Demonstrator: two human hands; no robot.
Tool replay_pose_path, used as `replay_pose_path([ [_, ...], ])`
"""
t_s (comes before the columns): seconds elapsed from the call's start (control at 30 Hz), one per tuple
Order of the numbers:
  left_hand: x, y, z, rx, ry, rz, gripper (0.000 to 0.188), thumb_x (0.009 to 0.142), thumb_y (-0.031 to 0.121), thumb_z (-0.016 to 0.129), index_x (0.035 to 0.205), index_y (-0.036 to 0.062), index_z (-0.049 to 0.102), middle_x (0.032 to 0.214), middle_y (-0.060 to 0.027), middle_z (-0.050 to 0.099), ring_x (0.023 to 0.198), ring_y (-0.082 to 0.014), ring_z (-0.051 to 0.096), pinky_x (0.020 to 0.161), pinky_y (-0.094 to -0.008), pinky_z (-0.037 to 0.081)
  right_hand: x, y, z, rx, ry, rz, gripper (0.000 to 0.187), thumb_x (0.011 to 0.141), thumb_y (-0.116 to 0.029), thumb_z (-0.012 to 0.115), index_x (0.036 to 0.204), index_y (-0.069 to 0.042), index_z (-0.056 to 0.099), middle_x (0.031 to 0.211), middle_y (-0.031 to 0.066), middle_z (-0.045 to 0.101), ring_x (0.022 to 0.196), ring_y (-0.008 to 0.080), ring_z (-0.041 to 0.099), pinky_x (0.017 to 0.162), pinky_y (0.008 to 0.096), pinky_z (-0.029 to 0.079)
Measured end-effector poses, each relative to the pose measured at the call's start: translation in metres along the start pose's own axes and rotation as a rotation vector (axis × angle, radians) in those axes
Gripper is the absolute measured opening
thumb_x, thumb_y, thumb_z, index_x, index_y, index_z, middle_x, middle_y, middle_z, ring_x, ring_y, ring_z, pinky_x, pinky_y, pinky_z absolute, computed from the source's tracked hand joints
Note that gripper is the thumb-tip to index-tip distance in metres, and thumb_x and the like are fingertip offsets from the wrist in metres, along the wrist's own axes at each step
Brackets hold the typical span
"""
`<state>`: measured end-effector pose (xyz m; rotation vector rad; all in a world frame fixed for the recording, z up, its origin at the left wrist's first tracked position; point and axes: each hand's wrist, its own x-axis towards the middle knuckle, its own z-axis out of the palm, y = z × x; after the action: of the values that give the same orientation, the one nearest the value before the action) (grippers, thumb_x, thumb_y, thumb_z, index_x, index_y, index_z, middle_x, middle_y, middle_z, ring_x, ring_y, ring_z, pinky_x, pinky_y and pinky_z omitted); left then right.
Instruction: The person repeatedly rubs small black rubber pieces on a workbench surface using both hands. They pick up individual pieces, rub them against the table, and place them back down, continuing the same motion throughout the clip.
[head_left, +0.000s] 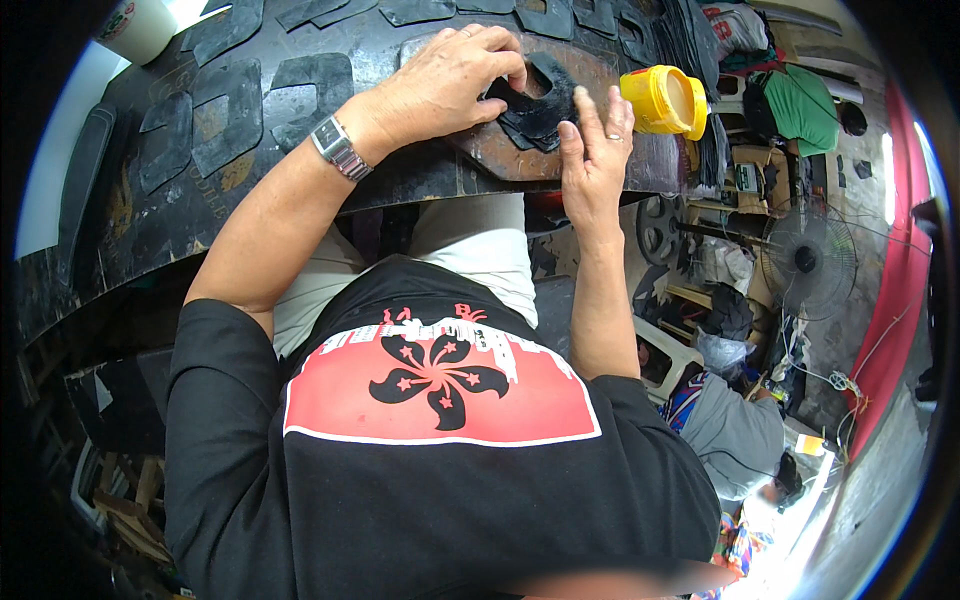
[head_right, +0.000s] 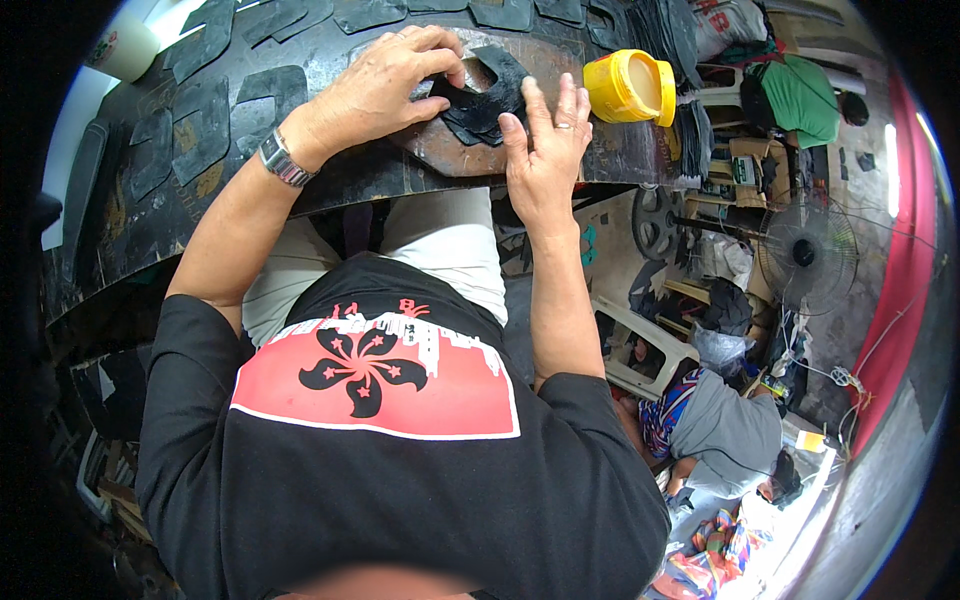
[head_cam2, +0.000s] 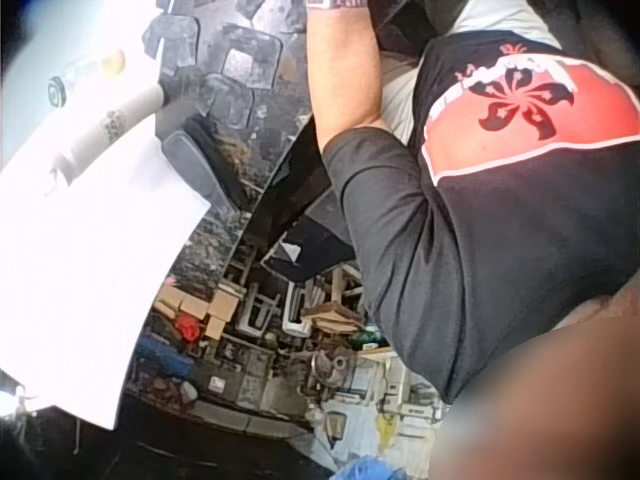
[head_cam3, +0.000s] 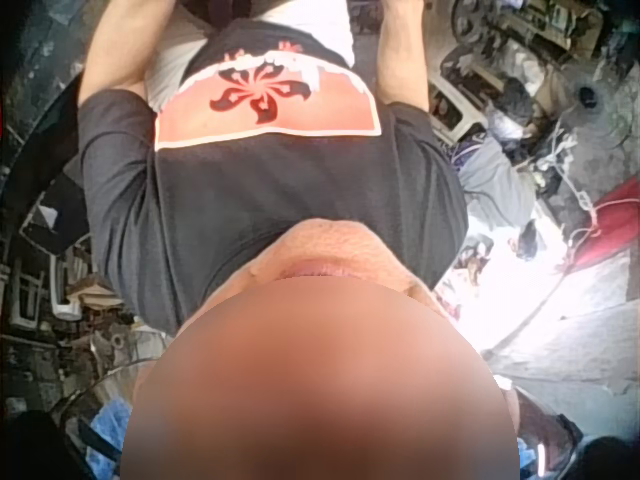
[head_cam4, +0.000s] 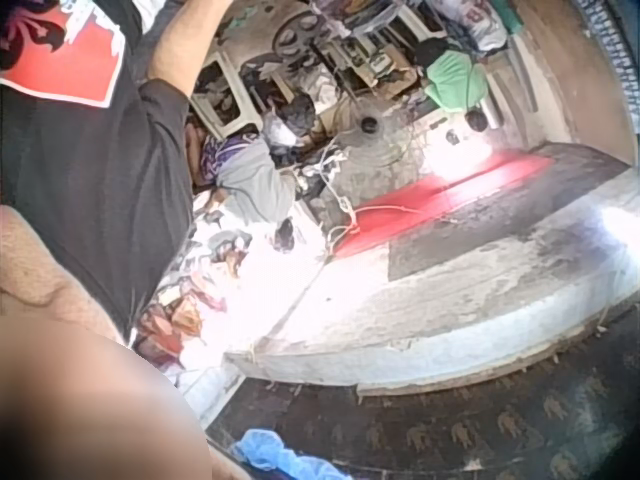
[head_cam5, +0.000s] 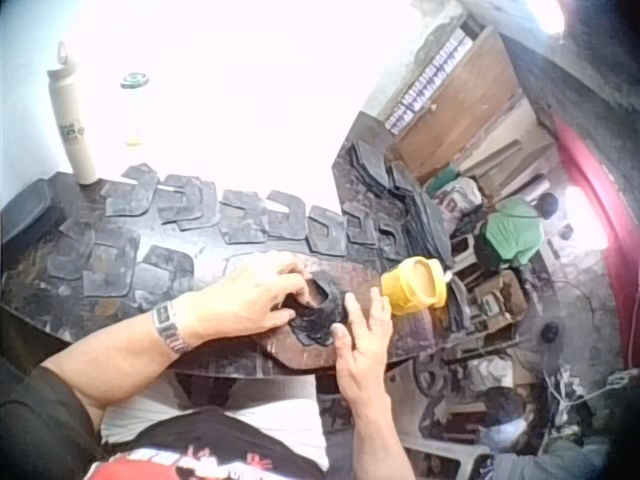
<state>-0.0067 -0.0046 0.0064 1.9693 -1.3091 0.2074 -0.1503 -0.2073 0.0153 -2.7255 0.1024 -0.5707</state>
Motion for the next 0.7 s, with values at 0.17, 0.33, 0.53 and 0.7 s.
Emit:
replay_pose_path([
  [0.17,0.001,0.001,0.000,-0.019,-0.005,-0.004,0.028,0.081,0.008,0.076,0.107,0.0066,0.065,0.113,-0.0114,0.065,0.111,-0.0317,0.062,0.097,-0.0407,0.049,0.004,-0.001,0.001,-0.278,-0.175,0.001,0.070,0.101,-0.060,0.046,0.149,-0.009,0.049,0.161,0.0206,0.033,0.154,0.0418,0.015,0.118,0.0682,0.007],
  [0.33,0.000,0.002,0.002,-0.114,-0.015,-0.004,0.030,0.084,0.008,0.072,0.112,0.0049,0.064,0.108,-0.0153,0.069,0.105,-0.0347,0.065,0.094,-0.0416,0.051,0.017,-0.007,0.008,-0.392,-0.245,-0.006,0.090,0.097,-0.072,0.038,0.154,-0.003,0.038,0.164,0.0205,0.026,0.156,0.0381,0.007,0.119,0.0686,0.002],
  [0.53,-0.001,0.001,-0.002,-0.147,-0.029,-0.003,0.029,0.085,0.005,0.069,0.113,0.0043,0.064,0.109,-0.0157,0.069,0.105,-0.0352,0.065,0.093,-0.0416,0.052,0.030,-0.006,0.010,-0.345,-0.306,-0.059,0.095,0.094,-0.076,0.037,0.157,-0.004,0.033,0.166,0.0199,0.022,0.156,0.0372,0.005,0.119,0.0684,0.000],
  [0.7,-0.001,0.001,0.001,-0.156,-0.020,-0.054,0.024,0.085,0.003,0.068,0.109,0.0045,0.065,0.107,-0.0152,0.068,0.104,-0.0348,0.064,0.090,-0.0407,0.053,0.033,-0.011,0.015,-0.347,-0.348,-0.126,0.089,0.095,-0.073,0.041,0.158,-0.010,0.034,0.166,0.0186,0.022,0.157,0.0370,0.004,0.119,0.0678,0.000],
])
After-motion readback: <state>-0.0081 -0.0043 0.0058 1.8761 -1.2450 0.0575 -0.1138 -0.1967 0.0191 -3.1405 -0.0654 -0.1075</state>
